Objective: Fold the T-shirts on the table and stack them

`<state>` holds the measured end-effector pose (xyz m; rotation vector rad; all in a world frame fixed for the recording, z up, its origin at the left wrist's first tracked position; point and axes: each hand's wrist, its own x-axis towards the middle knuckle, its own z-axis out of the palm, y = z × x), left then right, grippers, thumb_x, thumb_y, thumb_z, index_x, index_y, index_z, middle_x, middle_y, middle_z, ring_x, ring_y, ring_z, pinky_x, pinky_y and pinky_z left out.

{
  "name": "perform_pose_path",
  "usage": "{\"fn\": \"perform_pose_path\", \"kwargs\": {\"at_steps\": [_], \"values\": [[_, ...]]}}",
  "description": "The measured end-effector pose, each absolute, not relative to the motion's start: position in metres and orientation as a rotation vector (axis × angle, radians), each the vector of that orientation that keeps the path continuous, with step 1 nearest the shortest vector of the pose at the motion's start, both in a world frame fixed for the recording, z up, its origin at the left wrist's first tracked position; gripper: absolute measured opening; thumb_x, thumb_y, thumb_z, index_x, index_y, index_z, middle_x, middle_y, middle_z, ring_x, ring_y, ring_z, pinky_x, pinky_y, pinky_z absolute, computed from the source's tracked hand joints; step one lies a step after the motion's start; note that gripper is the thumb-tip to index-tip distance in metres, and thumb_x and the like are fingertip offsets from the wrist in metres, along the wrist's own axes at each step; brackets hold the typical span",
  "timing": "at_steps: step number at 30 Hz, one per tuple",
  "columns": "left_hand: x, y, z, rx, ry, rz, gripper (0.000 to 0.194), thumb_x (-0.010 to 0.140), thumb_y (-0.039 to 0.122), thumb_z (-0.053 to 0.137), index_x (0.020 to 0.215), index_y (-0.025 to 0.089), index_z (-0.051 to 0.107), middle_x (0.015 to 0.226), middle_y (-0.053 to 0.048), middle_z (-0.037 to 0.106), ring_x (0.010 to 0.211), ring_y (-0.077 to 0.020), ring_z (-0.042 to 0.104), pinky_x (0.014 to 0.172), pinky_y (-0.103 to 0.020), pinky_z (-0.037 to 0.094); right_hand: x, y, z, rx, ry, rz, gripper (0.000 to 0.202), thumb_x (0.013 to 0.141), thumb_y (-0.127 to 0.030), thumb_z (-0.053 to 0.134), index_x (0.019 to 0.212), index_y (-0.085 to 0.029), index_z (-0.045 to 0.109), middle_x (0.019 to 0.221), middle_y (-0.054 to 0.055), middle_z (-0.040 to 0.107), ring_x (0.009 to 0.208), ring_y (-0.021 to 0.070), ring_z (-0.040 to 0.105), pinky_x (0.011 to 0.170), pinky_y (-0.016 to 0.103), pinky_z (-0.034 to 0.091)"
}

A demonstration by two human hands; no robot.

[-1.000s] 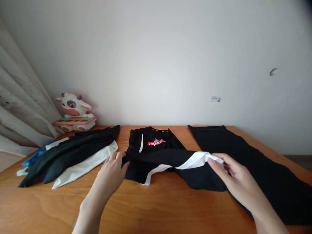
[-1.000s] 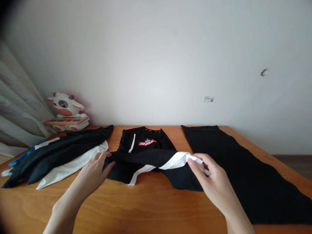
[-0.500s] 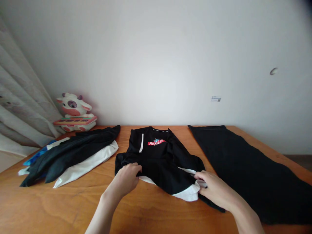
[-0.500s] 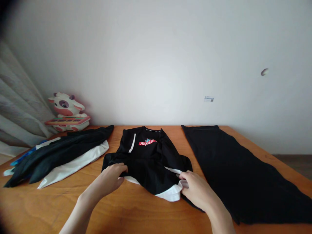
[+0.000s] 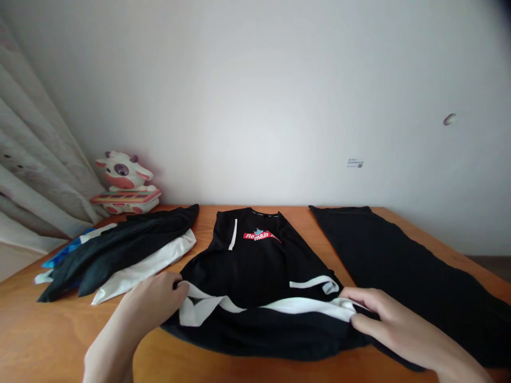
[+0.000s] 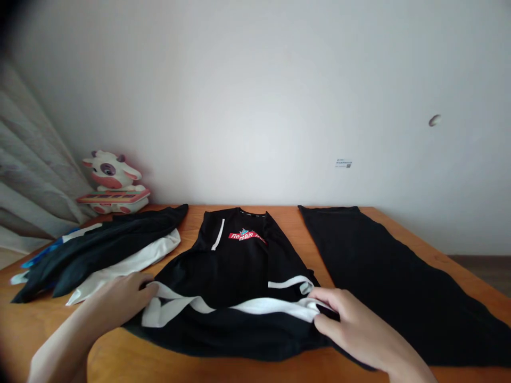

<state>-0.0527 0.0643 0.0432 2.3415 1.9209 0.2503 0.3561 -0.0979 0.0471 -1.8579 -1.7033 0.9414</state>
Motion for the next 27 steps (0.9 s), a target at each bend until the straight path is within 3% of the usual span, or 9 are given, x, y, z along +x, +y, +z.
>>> {"fn": "perform_pose_path", "kwargs": {"at_steps": [4,7,10,13,15,18,21,25,27], "values": [[-0.020,0.067,0.029,2.487,1.985,0.220,0.036,0.089,0.029,0.044,0.113,0.018,0.069,0.114,-0.016,0.069,0.105,-0.0349,0.065,0.087,-0.045,0.049,0.345,-0.081,0.033,-1.892,-1.722,0.965,0.036,0.090,-0.056,0.056,0.087,-0.024,0.073,0.080,0.001,0.071,0.076,0.0213,0.064,0.063,0.024,0.045],[0.017,0.062,0.020,2.601,1.487,0.283,0.033,0.095,0.029,0.044,0.114,0.019,0.068,0.120,-0.014,0.065,0.110,-0.0298,0.062,0.097,-0.042,0.047,0.344,-0.061,0.009,-1.888,-1.660,0.769,0.035,0.093,-0.053,0.052,0.089,-0.024,0.073,0.088,0.004,0.074,0.086,0.0245,0.068,0.076,0.029,0.051],[0.048,0.047,0.012,2.585,1.030,0.271,0.030,0.096,0.039,0.051,0.117,0.024,0.067,0.122,-0.008,0.065,0.112,-0.0271,0.061,0.100,-0.040,0.047,0.344,-0.044,-0.015,-1.970,-1.640,0.356,0.026,0.088,-0.032,0.055,0.108,-0.024,0.069,0.106,0.009,0.070,0.101,0.0271,0.066,0.089,0.036,0.051],[0.064,0.034,0.006,2.565,0.858,0.189,0.051,0.081,0.056,0.071,0.123,0.029,0.066,0.126,-0.007,0.065,0.116,-0.0332,0.059,0.101,-0.046,0.047,0.341,-0.035,-0.027,-2.102,-1.696,0.138,0.066,0.075,-0.018,0.064,0.140,-0.024,0.054,0.115,0.010,0.065,0.111,0.0286,0.064,0.094,0.038,0.050],[0.067,0.031,0.004,2.554,0.826,0.164,0.062,0.070,0.058,0.080,0.125,0.033,0.067,0.128,-0.005,0.065,0.116,-0.0362,0.059,0.101,-0.048,0.046,0.341,-0.030,-0.027,-2.217,-1.702,0.159,0.058,0.077,-0.018,0.063,0.135,-0.026,0.059,0.112,0.009,0.066,0.106,0.0279,0.067,0.089,0.036,0.051],[0.066,0.031,0.004,2.542,0.853,0.160,0.049,0.075,0.050,0.077,0.123,0.041,0.068,0.129,-0.001,0.065,0.114,-0.0358,0.060,0.099,-0.047,0.048,0.356,-0.018,-0.027,-2.265,-1.674,0.330,0.025,0.086,-0.022,0.055,0.105,-0.028,0.071,0.093,0.006,0.073,0.088,0.0259,0.071,0.077,0.035,0.053],[0.068,0.032,0.006,2.542,0.830,0.144,0.036,0.086,0.047,0.066,0.121,0.042,0.069,0.131,-0.001,0.065,0.114,-0.0341,0.061,0.096,-0.046,0.049,0.389,-0.008,-0.031,-2.055,-1.382,0.544,0.032,0.092,-0.033,0.048,0.117,-0.023,0.064,0.081,0.006,0.075,0.079,0.0263,0.073,0.071,0.036,0.056],[0.080,0.025,0.008,2.467,0.753,0.206,0.037,0.102,0.037,0.036,0.110,0.036,0.073,0.110,-0.003,0.073,0.102,-0.0270,0.067,0.092,-0.039,0.052,0.424,-0.010,-0.043,-1.926,-0.937,0.252,0.071,0.093,-0.052,0.047,0.152,-0.018,0.030,0.128,0.018,0.067,0.118,0.0306,0.066,0.092,0.043,0.055],[0.087,0.020,0.009,2.425,0.875,0.275,0.038,0.102,0.040,0.037,0.103,0.036,0.075,0.100,-0.002,0.075,0.096,-0.0253,0.070,0.090,-0.036,0.055,0.423,-0.017,-0.047,-2.017,-0.998,0.139,0.076,0.089,-0.055,0.053,0.152,-0.018,0.033,0.143,0.020,0.056,0.133,0.0333,0.055,0.104,0.047,0.048]]}}
